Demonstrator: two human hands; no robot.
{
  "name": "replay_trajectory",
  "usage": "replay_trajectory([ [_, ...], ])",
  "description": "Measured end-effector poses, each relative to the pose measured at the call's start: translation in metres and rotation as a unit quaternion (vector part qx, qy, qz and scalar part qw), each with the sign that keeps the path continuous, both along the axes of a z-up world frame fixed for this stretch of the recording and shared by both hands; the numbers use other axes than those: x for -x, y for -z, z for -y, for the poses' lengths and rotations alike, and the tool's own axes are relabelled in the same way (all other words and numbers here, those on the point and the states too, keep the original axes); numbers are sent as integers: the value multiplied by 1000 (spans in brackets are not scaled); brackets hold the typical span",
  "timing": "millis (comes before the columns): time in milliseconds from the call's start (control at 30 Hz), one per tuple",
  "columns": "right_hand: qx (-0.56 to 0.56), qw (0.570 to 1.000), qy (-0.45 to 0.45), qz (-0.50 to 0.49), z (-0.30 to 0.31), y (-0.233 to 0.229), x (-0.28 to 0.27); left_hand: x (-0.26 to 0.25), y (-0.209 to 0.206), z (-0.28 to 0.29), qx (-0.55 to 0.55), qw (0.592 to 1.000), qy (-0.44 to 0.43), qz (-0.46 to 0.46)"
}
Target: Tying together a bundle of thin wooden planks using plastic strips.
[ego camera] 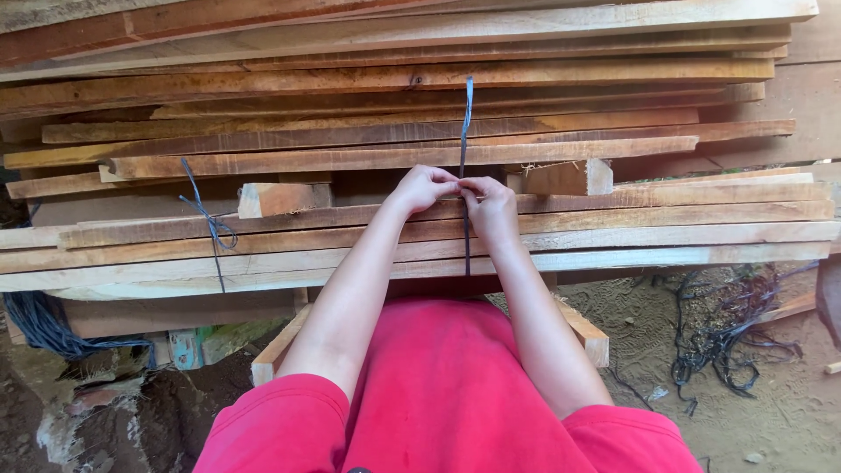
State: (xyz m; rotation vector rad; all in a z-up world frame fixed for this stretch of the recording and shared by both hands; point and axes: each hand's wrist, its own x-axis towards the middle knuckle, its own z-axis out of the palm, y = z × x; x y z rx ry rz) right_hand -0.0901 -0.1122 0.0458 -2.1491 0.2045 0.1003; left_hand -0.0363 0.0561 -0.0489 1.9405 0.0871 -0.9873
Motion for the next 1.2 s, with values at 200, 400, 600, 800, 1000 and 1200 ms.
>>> replay_trajectory([
  [200, 47, 997, -45, 49, -4, -14, 2, 3, -1, 2, 8, 1000, -3, 17],
  [400, 153, 985, -81, 0, 6, 28, -1, 6, -29, -1, 15, 999, 22, 21],
  [600, 139, 981, -61, -122, 9, 40, 0, 4, -37, -2, 19, 1000, 8, 18],
  [800, 50, 975, -71, -205, 22, 54, -3, 2, -15, -5, 49, 999, -2, 6],
  [1000, 143, 975, -41, -168, 8, 51, 3, 4, 0, -4, 38, 999, 7, 0],
  [1200, 202, 975, -25, -90, -4, 8, 4, 2, -3, -8, 78, 997, -11, -24],
])
